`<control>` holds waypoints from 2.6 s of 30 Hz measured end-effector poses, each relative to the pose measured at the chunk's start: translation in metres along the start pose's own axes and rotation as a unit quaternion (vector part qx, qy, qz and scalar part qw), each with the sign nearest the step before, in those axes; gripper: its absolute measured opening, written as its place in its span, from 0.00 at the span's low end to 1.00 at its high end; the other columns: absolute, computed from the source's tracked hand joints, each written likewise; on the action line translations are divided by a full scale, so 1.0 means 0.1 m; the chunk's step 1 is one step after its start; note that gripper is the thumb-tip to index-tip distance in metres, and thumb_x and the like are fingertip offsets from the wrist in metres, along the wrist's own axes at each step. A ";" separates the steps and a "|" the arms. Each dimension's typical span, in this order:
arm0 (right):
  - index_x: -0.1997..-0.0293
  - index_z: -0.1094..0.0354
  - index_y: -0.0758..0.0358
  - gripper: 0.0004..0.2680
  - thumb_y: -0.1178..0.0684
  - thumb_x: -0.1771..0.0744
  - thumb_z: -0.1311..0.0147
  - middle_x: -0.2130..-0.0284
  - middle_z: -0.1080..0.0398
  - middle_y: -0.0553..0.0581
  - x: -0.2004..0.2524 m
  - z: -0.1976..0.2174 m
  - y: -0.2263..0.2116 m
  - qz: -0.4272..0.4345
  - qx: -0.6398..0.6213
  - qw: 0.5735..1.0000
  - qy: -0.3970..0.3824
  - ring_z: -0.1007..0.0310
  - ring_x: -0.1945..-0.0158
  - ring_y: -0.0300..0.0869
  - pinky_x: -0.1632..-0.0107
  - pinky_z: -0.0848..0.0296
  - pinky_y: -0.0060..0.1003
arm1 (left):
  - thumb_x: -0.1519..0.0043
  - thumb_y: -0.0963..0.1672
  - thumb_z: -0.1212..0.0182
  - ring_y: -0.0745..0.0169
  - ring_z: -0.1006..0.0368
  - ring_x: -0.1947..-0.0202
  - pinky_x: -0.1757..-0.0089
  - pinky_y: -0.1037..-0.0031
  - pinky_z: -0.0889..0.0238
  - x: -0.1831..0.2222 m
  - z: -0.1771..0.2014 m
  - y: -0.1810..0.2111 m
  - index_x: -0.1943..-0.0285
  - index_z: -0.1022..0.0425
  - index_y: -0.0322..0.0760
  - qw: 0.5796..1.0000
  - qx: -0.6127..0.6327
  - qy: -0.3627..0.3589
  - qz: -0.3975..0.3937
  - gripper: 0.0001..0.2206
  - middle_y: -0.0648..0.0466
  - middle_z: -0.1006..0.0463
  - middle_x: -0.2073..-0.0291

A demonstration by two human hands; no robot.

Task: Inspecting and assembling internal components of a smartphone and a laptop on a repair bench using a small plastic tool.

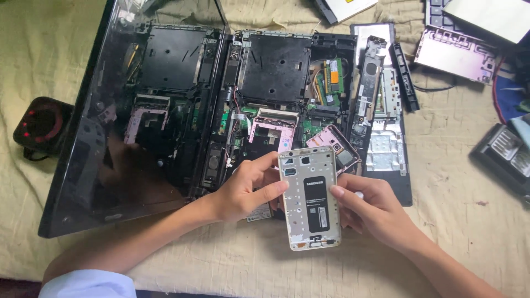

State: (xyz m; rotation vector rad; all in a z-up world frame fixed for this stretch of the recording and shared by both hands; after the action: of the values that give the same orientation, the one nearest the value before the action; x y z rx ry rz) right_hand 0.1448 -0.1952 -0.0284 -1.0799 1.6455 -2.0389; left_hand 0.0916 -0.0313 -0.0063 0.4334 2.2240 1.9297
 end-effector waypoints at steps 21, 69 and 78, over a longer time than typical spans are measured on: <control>0.80 0.31 0.64 0.15 0.49 0.33 0.42 0.89 0.30 0.56 -0.14 -0.04 0.06 -0.024 -0.011 0.999 -0.047 0.36 0.86 0.39 0.77 0.39 0.31 | 0.32 0.47 0.46 0.69 0.30 0.73 0.70 0.78 0.36 -0.02 0.08 0.08 0.52 0.29 0.33 0.996 -0.068 0.054 -0.007 0.11 0.56 0.22 0.70; 0.78 0.24 0.70 0.14 0.52 0.34 0.47 0.95 0.35 0.58 -0.04 -0.01 -0.20 0.123 0.095 0.988 -0.023 0.38 0.95 0.40 0.87 0.36 0.33 | 0.31 0.44 0.46 0.64 0.19 0.74 0.72 0.77 0.25 0.00 0.01 0.04 0.64 0.23 0.34 0.995 -0.036 0.022 -0.094 0.11 0.47 0.18 0.79; 0.77 0.24 0.70 0.15 0.51 0.33 0.49 0.95 0.38 0.57 -0.06 0.01 -0.21 0.119 0.105 0.987 -0.004 0.40 0.93 0.40 0.83 0.36 0.35 | 0.30 0.46 0.48 0.62 0.19 0.73 0.70 0.76 0.25 -0.02 0.01 -0.02 0.62 0.21 0.34 0.995 -0.048 0.015 -0.083 0.14 0.47 0.17 0.77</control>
State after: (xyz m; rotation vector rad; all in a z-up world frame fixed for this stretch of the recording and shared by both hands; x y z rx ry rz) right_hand 0.1543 -0.1859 -0.0108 -0.7772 1.4387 -1.9935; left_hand 0.0936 -0.0309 -0.0081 0.2005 2.1005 1.9574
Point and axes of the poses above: each hand's wrist, its own x-axis away from the middle knuckle, its own z-axis out of the back of the hand, y = z × x, the point moved 10 cm from there along -x, towards the middle knuckle
